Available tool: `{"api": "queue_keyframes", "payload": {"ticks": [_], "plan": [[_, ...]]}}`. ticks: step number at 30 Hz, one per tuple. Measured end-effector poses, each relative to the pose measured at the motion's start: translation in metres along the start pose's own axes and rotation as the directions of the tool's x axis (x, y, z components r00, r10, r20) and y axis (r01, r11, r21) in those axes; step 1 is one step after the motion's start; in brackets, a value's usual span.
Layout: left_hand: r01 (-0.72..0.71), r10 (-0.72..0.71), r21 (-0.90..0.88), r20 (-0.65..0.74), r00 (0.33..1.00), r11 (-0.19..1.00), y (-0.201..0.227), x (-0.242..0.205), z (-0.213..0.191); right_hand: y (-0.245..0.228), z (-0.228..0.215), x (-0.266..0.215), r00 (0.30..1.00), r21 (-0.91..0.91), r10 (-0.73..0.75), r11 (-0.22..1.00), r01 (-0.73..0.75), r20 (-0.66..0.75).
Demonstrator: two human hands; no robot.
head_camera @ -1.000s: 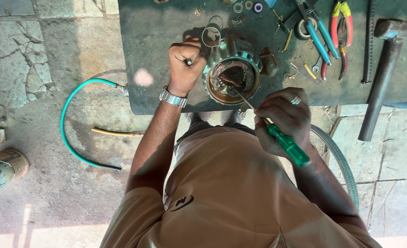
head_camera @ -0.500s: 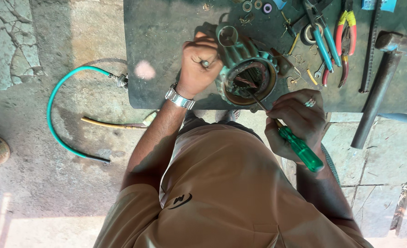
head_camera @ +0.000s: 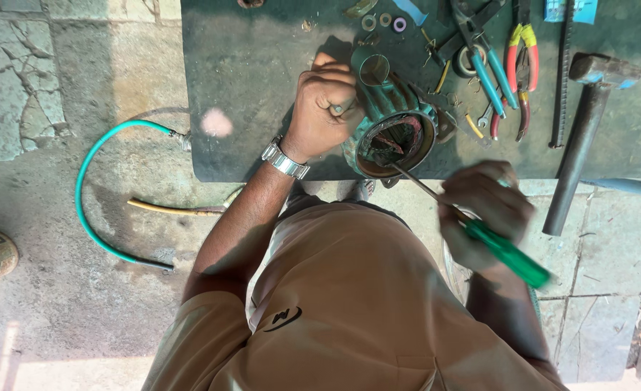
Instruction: The person uses a hammer and a metal rod to strike and adjust the internal components of a motor stator. They also use a screwdriver to manipulate the copper windings inside the stator.
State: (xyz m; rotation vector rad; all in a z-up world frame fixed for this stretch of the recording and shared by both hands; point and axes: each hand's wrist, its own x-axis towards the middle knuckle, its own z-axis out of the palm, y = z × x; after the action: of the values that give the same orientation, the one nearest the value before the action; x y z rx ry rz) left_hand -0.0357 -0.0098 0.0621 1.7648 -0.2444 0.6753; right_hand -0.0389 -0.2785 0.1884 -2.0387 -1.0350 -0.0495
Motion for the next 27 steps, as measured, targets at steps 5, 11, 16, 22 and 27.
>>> {"api": "queue_keyframes", "payload": {"ticks": [5, 11, 16, 22, 27], "plan": [[0.019, -0.018, -0.037, 0.025, 1.000, 0.999, -0.006, 0.011, 0.003, 0.018, -0.017, -0.025, 0.932, 0.226, 0.126, 0.973, -0.050, -0.339], [0.039, -0.020, -0.077, 0.231, 0.973, 0.996, -0.008, 0.031, 0.006, 0.091, 0.013, -0.004, 0.939, 0.251, 0.136, 0.966, -0.056, -0.316], [-0.020, 0.088, -0.204, 0.329, 0.940, 0.979, 0.005, 0.042, 0.025, 0.120, 0.051, 0.004, 0.943, 0.530, 0.331, 0.807, -0.261, -0.041], [0.060, -0.013, -0.151, 0.294, 0.956, 0.987, 0.015, 0.044, 0.035, 0.121, 0.061, -0.005, 0.923, 0.465, 0.378, 0.831, -0.304, -0.073], [0.273, -0.229, -0.188, 0.226, 0.947, 0.943, 0.019, 0.043, 0.025, 0.087, 0.085, -0.013, 0.956, 0.534, 0.207, 0.843, -0.067, -0.206]]}}
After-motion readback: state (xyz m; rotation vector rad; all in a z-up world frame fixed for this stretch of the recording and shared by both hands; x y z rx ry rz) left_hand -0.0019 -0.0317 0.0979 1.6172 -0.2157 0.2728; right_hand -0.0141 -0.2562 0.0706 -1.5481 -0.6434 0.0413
